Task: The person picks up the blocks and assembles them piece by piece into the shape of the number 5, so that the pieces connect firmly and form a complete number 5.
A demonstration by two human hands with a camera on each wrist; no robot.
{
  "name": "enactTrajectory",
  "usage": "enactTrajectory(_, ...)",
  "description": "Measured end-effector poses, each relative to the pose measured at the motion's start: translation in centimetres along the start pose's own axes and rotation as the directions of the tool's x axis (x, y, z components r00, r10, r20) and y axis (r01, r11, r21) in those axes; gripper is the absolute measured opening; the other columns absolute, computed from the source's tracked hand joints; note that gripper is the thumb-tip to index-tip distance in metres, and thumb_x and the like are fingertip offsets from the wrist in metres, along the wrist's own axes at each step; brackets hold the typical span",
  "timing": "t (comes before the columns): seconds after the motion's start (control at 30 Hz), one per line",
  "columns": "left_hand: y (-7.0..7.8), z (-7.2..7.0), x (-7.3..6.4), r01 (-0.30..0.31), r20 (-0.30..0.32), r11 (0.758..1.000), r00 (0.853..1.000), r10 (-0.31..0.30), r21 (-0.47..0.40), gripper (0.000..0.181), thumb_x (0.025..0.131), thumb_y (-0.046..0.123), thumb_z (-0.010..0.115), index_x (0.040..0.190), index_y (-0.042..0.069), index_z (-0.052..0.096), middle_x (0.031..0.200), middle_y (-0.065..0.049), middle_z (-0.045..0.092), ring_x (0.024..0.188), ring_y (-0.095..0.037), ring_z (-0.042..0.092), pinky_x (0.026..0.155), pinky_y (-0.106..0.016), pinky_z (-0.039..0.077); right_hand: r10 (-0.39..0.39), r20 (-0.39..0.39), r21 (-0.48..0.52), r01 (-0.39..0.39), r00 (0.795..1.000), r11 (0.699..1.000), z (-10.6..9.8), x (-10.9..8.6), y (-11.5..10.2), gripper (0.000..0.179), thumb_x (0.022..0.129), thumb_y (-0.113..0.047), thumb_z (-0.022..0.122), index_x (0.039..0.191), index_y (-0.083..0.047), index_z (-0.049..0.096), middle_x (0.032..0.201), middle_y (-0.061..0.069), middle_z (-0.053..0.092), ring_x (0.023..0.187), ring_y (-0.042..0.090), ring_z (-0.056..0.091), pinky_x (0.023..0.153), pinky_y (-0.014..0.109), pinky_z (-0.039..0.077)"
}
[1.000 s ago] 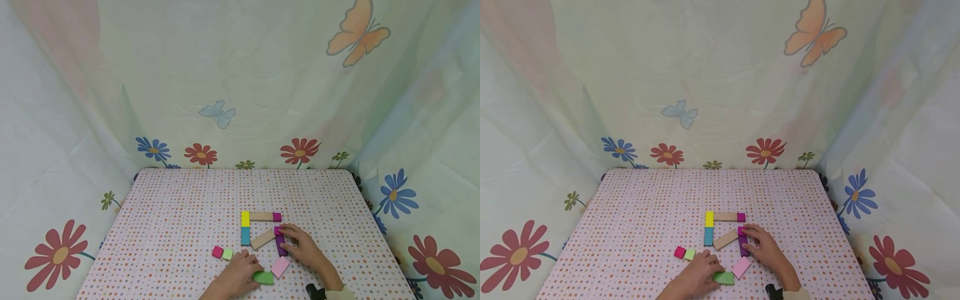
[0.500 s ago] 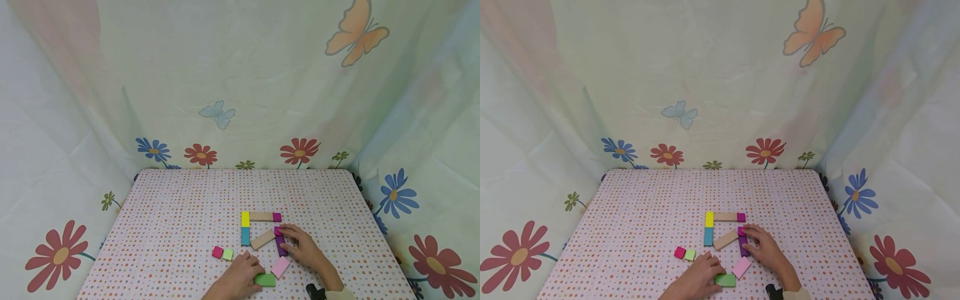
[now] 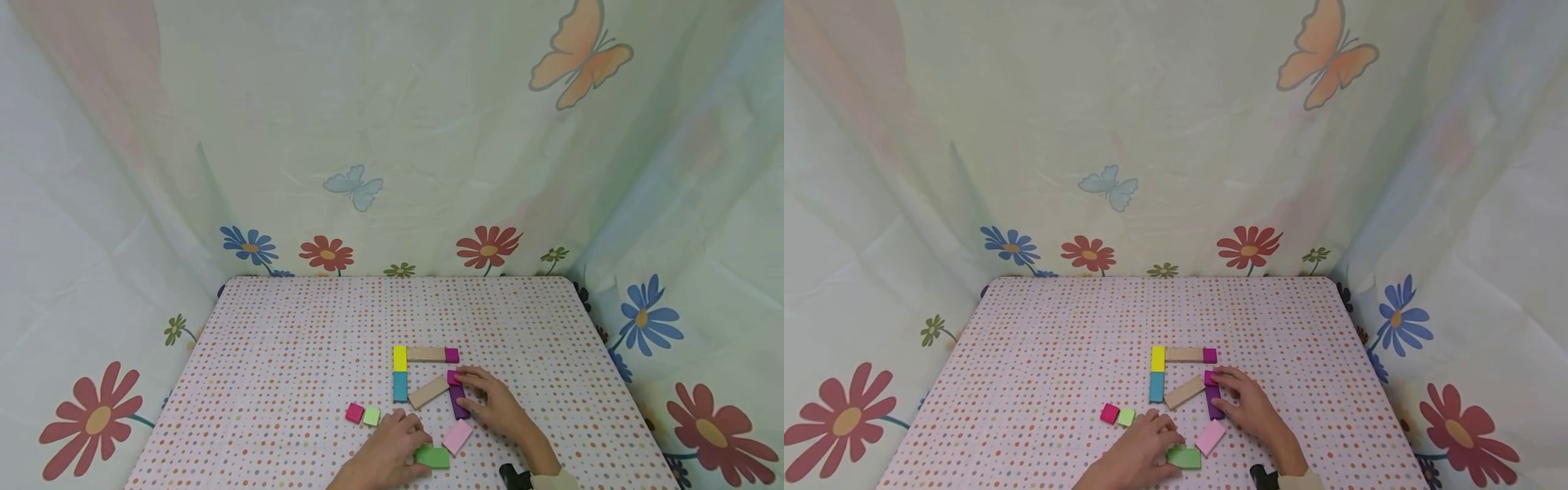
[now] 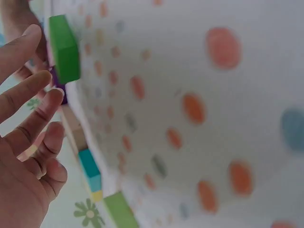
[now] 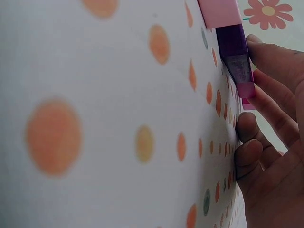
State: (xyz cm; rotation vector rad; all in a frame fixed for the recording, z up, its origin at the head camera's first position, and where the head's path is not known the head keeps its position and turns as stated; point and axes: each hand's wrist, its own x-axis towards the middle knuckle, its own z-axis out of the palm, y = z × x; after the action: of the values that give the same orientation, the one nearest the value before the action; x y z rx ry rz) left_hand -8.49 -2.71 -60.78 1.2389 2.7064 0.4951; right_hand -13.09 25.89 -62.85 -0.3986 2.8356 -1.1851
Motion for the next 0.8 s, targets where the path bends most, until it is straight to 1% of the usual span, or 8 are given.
enactTrajectory(0.07,0.0,-0.5,-0.2,0.019,-0.021,1.000,1.000,-0.019,-0.006,0.037,0.095,0.051,0.076,0.125,0.030,0.075,0.120,0.013,0.065,0.105,-0.004,0.049,0.086,-0.020,0.044,0.004,0.000,0.000,-0.004,1.000,1.000,0.0,-0.1,0.0,0.048,0.092,-0.020,0.083,0.137,-0.014,0.071,0.151,0.008,0.062,0.125,0.026,0.062,0.080,0.021,0.050)
enactTrajectory(0.13,-0.2,-1.2,-0.5,0.059,-0.029,0.998,0.998,-0.060,-0.012,0.035,0.095,0.048,0.077,0.126,0.031,0.074,0.122,0.012,0.065,0.105,-0.005,0.049,0.087,-0.022,0.046,-0.008,-0.009,0.002,0.008,1.000,1.000,0.0,-0.1,0.0,0.047,0.092,-0.021,0.083,0.137,-0.014,0.072,0.150,0.009,0.063,0.123,0.024,0.062,0.079,0.021,0.050)
enactTrajectory(0.3,-1.5,-2.0,-1.2,0.132,-0.093,0.991,0.987,-0.130,0.010,0.035,0.093,0.037,0.082,0.126,0.030,0.075,0.124,0.011,0.066,0.102,-0.006,0.048,0.087,-0.025,0.047,-0.040,-0.032,-0.005,0.040,0.999,0.999,0.1,-0.2,-0.1,0.046,0.092,-0.020,0.083,0.136,-0.012,0.072,0.147,0.012,0.064,0.112,0.016,0.062,0.075,0.020,0.048)
enactTrajectory(0.37,-2.0,-2.2,-1.6,0.157,-0.104,0.987,0.982,-0.155,0.015,0.036,0.092,0.033,0.083,0.128,0.029,0.075,0.126,0.010,0.066,0.103,-0.007,0.048,0.089,-0.027,0.047,-0.037,-0.033,-0.004,0.037,0.999,0.999,0.1,-0.2,-0.1,0.047,0.091,-0.019,0.083,0.136,-0.012,0.072,0.147,0.012,0.064,0.108,0.013,0.060,0.074,0.020,0.048)
enactTrajectory(0.47,-2.9,-2.5,-2.0,0.211,-0.101,0.977,0.973,-0.208,0.013,0.039,0.092,0.030,0.084,0.129,0.029,0.074,0.130,0.009,0.066,0.109,-0.009,0.050,0.093,-0.033,0.049,-0.026,-0.021,0.006,0.026,0.999,1.000,0.0,-0.2,0.0,0.047,0.092,-0.019,0.083,0.137,-0.012,0.072,0.148,0.011,0.063,0.105,0.011,0.059,0.074,0.020,0.047)
enactTrajectory(0.53,-3.4,-2.5,-2.3,0.237,-0.109,0.971,0.966,-0.234,0.020,0.039,0.092,0.029,0.083,0.129,0.029,0.074,0.131,0.009,0.066,0.112,-0.012,0.052,0.093,-0.035,0.049,-0.019,-0.014,0.012,0.019,1.000,1.000,0.0,-0.2,0.0,0.048,0.091,-0.019,0.084,0.137,-0.012,0.072,0.148,0.011,0.063,0.104,0.011,0.059,0.074,0.020,0.047)
enactTrajectory(0.67,-4.2,-2.6,-3.0,0.267,-0.147,0.963,0.954,-0.260,0.028,0.036,0.091,0.028,0.084,0.125,0.028,0.076,0.129,0.007,0.067,0.117,-0.017,0.054,0.092,-0.039,0.048,-0.011,0.001,0.024,0.011,1.000,1.000,0.0,-0.1,0.2,0.048,0.092,-0.020,0.083,0.138,-0.013,0.071,0.149,0.009,0.063,0.108,0.010,0.059,0.076,0.020,0.048)
enactTrajectory(0.8,-4.9,-2.7,-3.5,0.299,-0.151,0.954,0.944,-0.293,0.020,0.036,0.089,0.028,0.086,0.124,0.027,0.076,0.127,0.006,0.067,0.118,-0.020,0.055,0.091,-0.042,0.048,-0.012,0.012,0.025,0.012,1.000,1.000,0.0,0.1,0.3,0.049,0.092,-0.022,0.083,0.139,-0.014,0.071,0.150,0.007,0.063,0.115,0.011,0.058,0.077,0.021,0.049)
